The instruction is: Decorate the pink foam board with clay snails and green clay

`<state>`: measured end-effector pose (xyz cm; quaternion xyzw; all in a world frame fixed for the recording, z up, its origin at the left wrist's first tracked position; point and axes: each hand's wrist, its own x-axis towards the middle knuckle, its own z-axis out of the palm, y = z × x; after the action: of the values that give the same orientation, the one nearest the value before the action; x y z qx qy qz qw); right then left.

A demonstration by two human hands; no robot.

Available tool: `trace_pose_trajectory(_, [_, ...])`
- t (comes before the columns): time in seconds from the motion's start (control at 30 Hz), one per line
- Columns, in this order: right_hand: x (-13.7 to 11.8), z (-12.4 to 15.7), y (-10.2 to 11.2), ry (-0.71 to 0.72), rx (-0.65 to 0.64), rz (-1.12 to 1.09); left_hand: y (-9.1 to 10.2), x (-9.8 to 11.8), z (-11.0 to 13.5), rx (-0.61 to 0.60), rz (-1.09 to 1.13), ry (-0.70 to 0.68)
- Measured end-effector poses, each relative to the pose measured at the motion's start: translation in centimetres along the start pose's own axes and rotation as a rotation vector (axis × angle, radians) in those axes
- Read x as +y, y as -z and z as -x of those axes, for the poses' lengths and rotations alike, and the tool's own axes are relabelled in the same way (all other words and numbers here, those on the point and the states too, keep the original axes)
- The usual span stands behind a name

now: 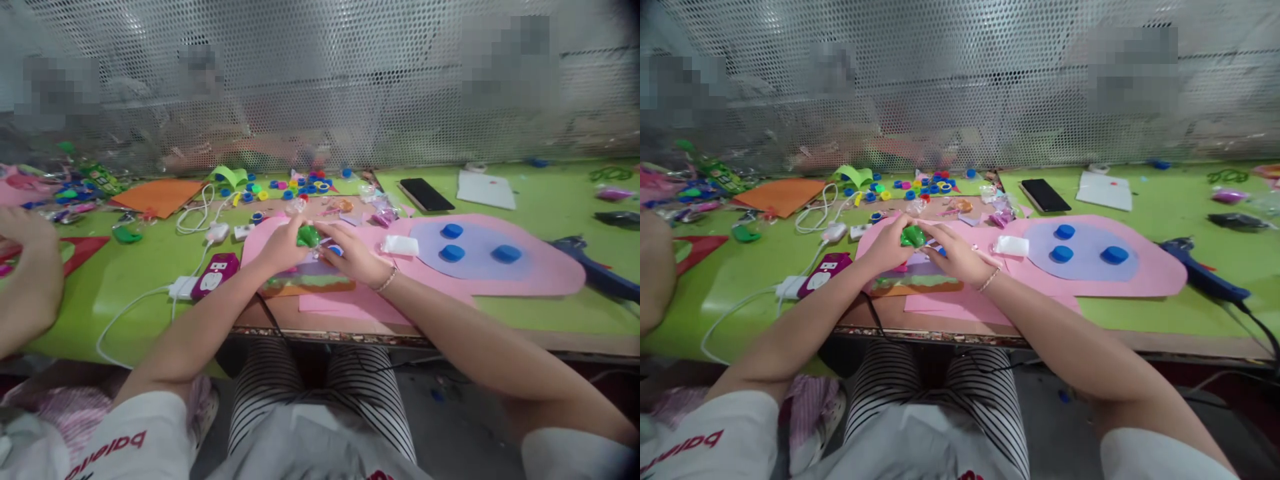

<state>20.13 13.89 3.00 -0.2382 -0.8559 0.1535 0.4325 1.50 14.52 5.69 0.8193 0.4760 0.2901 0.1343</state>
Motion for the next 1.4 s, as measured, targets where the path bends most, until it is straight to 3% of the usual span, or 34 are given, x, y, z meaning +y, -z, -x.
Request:
trace_pose_trajectory(0.23, [0.4,0.3,0.0,0.044,0.057,0.033,0.2,0.4,0.3,-0.1,0.201,-0.029])
trace_pose_trajectory(0.57, [0.3,0.5,-1.1,0.016,0.126,0.064,-0.5,0.4,0.4,-0.227,0.28,0.012])
trace_pose_trajectory(1.0, [-0.4,0.5,-0.7,0.046,0.059,0.202,-0.7,0.9,0.7,-0.261,0.071,0.005])
trace_pose_trajectory(1.4, [0.4,0.0,0.0,0.061,-0.023,0.41,0.6,0.7,0.8,-0.33,0.029,-0.041])
